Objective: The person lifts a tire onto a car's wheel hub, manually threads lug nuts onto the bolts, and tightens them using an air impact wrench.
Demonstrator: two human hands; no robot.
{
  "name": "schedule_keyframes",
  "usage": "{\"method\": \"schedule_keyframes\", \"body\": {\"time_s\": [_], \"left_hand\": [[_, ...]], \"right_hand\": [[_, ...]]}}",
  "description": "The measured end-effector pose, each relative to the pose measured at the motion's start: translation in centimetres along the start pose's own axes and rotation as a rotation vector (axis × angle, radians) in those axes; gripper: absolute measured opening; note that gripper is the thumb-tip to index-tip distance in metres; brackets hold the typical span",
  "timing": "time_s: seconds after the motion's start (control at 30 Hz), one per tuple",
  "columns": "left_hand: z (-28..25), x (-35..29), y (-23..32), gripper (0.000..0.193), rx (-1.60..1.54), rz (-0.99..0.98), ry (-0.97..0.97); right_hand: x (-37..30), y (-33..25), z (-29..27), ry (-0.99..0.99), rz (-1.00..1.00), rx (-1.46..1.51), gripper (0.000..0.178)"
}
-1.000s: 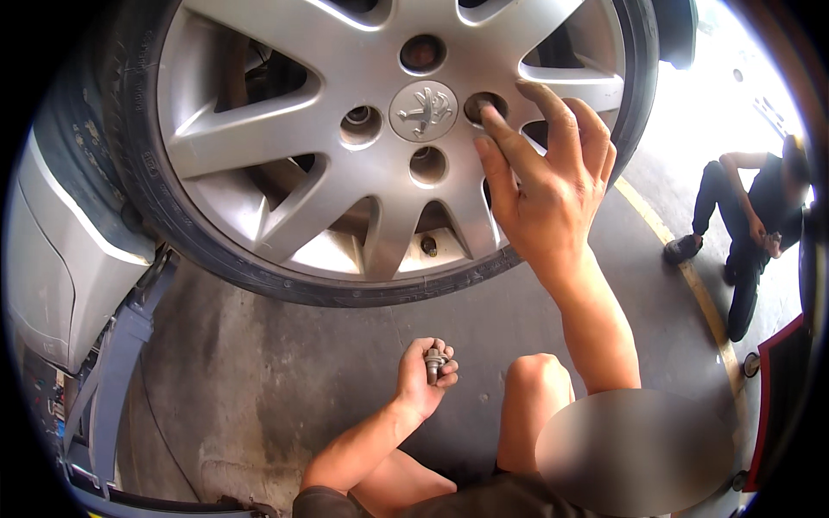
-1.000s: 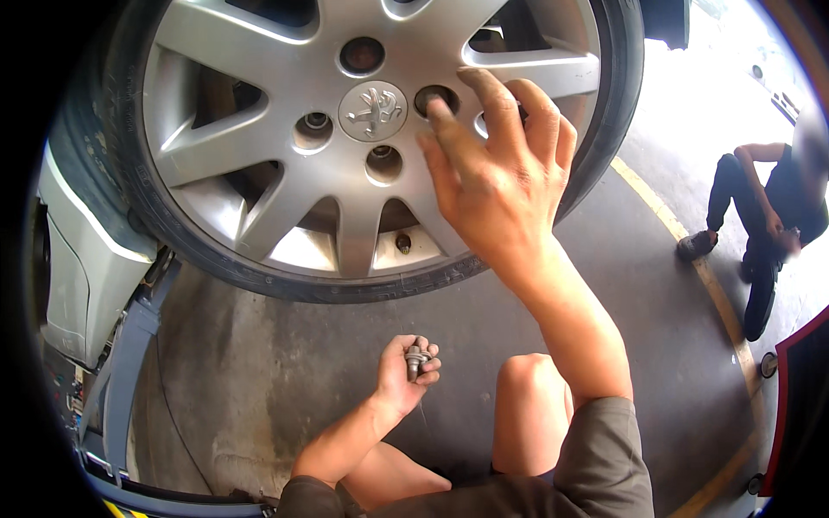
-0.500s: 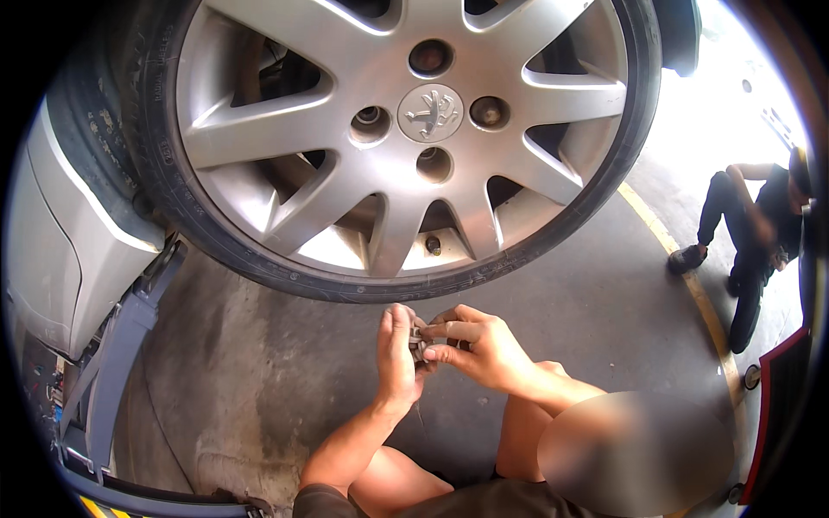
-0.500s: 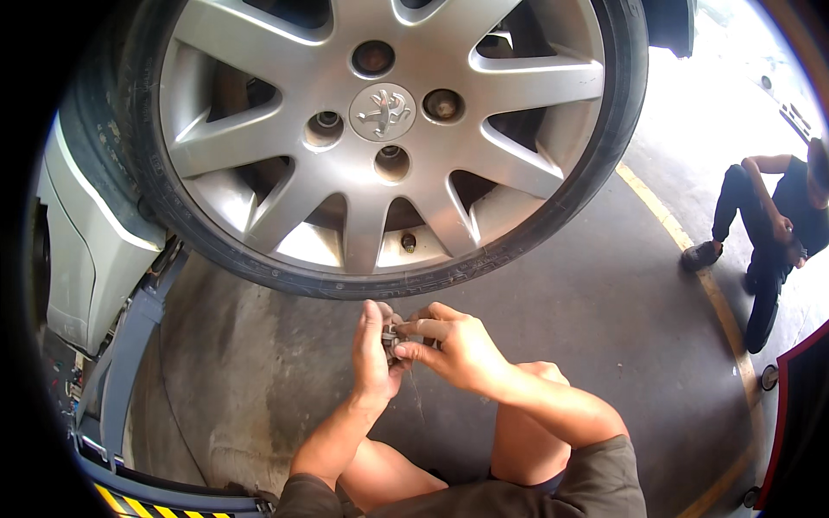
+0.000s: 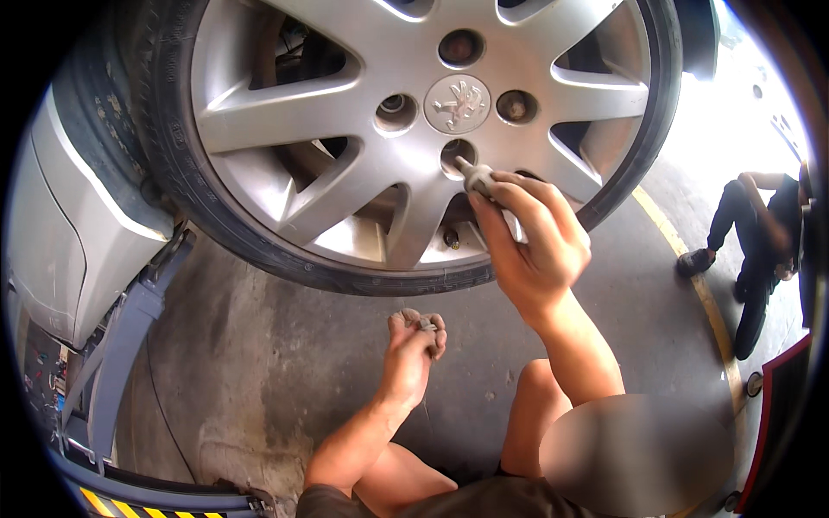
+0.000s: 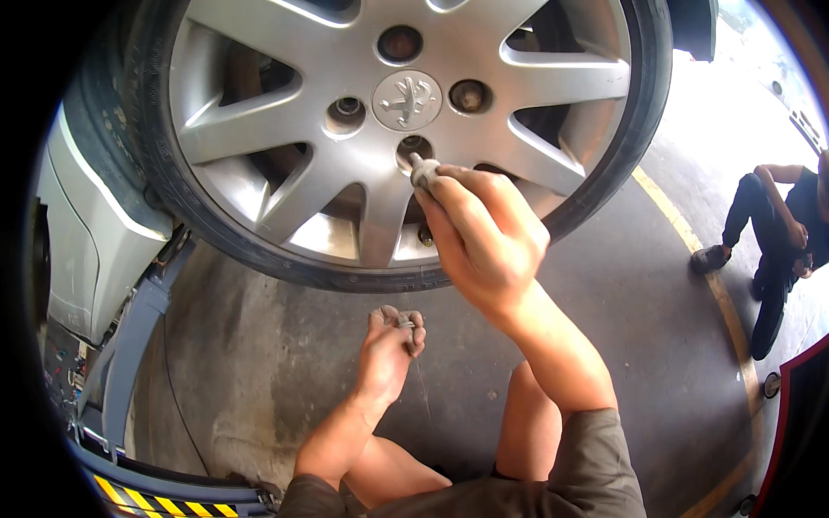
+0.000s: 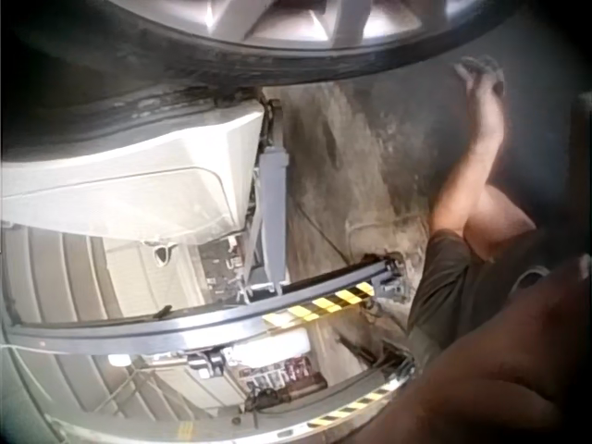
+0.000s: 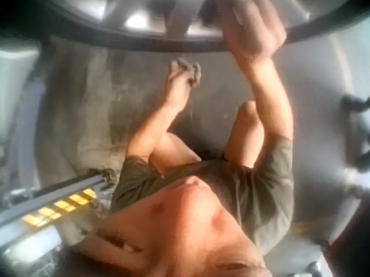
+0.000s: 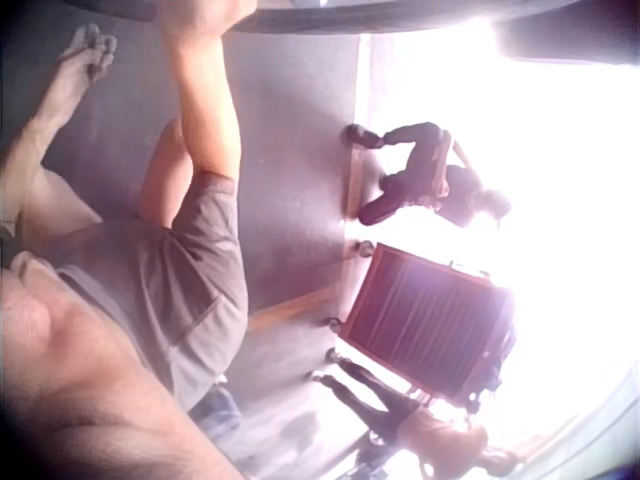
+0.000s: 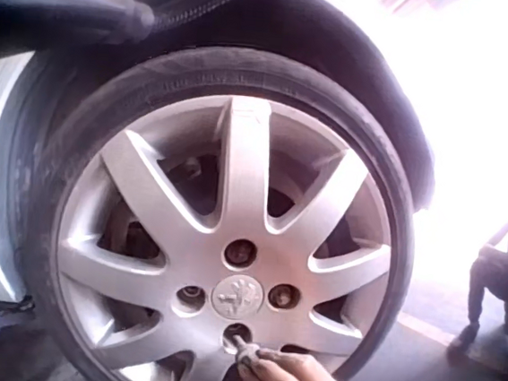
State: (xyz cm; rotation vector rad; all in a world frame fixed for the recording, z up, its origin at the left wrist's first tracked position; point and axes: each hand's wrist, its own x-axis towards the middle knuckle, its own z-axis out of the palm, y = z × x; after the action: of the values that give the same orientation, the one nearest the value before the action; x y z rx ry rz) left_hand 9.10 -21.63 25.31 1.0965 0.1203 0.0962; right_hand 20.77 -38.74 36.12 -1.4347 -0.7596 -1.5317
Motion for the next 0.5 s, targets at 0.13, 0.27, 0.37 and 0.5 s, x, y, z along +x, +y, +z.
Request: {"method": "schedule_keyframes", "body": {"time_s": [0.13,0.27,0.37,0.5], "left_hand": [[0.0,-0.5,-0.3,0.025,0.194,0.212,-0.104],[1.0,-0.8,2.2,0.037,0.382,0.582,-0.095],[2.5,-0.4,5.7,0.039,0.522,0.957,-0.035],[4.8,2.0,10.7,0.038,0.640,1.334,-0.096]], "right_hand": [[1.5,1.6,2.8,0.017,-0.150,-0.049,0.018],[2.2,2.5,3.5,-0.017,-0.306,-0.121,0.018],[2.0,2.9,2.6,-0.072,-0.335,-0.224,0.018],[1.2,2.7,1.4,-0.146,-0.268,-0.364,0.025]]}}
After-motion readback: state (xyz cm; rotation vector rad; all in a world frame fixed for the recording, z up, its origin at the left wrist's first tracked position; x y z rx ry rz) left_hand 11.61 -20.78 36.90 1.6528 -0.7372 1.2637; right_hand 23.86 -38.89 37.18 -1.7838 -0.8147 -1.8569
